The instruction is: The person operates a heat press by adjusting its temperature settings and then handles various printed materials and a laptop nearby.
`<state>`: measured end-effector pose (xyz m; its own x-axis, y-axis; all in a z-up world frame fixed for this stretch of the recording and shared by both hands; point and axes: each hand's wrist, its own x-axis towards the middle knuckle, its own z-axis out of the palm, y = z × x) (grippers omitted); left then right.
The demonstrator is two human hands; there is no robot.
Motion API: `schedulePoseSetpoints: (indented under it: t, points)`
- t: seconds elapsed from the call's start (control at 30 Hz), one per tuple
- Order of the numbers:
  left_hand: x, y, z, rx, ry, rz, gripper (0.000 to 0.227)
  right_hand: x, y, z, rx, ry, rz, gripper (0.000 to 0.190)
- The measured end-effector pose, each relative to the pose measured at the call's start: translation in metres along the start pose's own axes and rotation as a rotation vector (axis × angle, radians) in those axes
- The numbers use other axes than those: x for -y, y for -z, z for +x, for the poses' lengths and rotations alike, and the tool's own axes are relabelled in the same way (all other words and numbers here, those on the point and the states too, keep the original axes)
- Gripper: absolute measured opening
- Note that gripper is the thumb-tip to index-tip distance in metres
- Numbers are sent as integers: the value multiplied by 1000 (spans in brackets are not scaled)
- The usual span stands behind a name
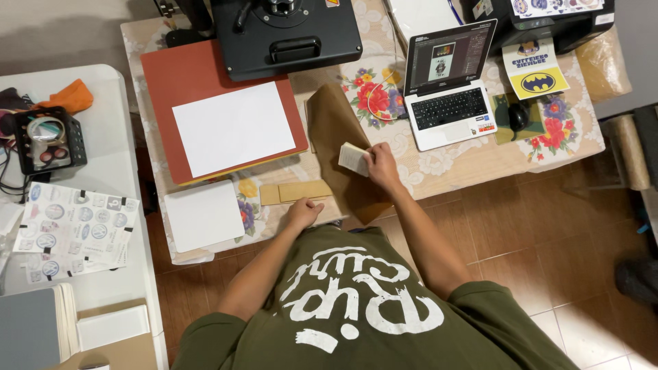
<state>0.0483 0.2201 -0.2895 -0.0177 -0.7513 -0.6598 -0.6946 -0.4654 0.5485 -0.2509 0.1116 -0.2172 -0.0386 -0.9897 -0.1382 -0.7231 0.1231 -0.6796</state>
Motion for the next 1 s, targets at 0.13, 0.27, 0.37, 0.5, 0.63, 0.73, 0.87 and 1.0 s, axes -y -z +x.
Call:
schedulePoseSetpoints:
  t: [0.13,0.27,0.37,0.5,0.63,0.73,0.87,1.0]
  points:
    - [-22,5,25,15,-47,-126,65,104,97,-36,21,102,-173,22]
    - [-75,24,17,129,-212,-605,76,185,187,-86,-2,303,-208,16]
    - [-114,43,-1,267,-375,-997,88,182,233,-103,-87,483,14,12]
    - [-148,68,-12,486,-728,-1282,98,141,255,-101,-155,494,324,19]
    - [-154,71,-11,642,-998,-1486,105,55,192,-68,-134,266,633,19]
    - [-138,51,18,494,-845,-1430,84,0,121,-46,-183,48,730,13]
    - [-149,40,15,-9,-486,-1015,89,-62,45,-32,-217,-82,625,16]
    - [-163,38,12,-111,-345,-737,101,-101,13,-25,-213,-138,505,15]
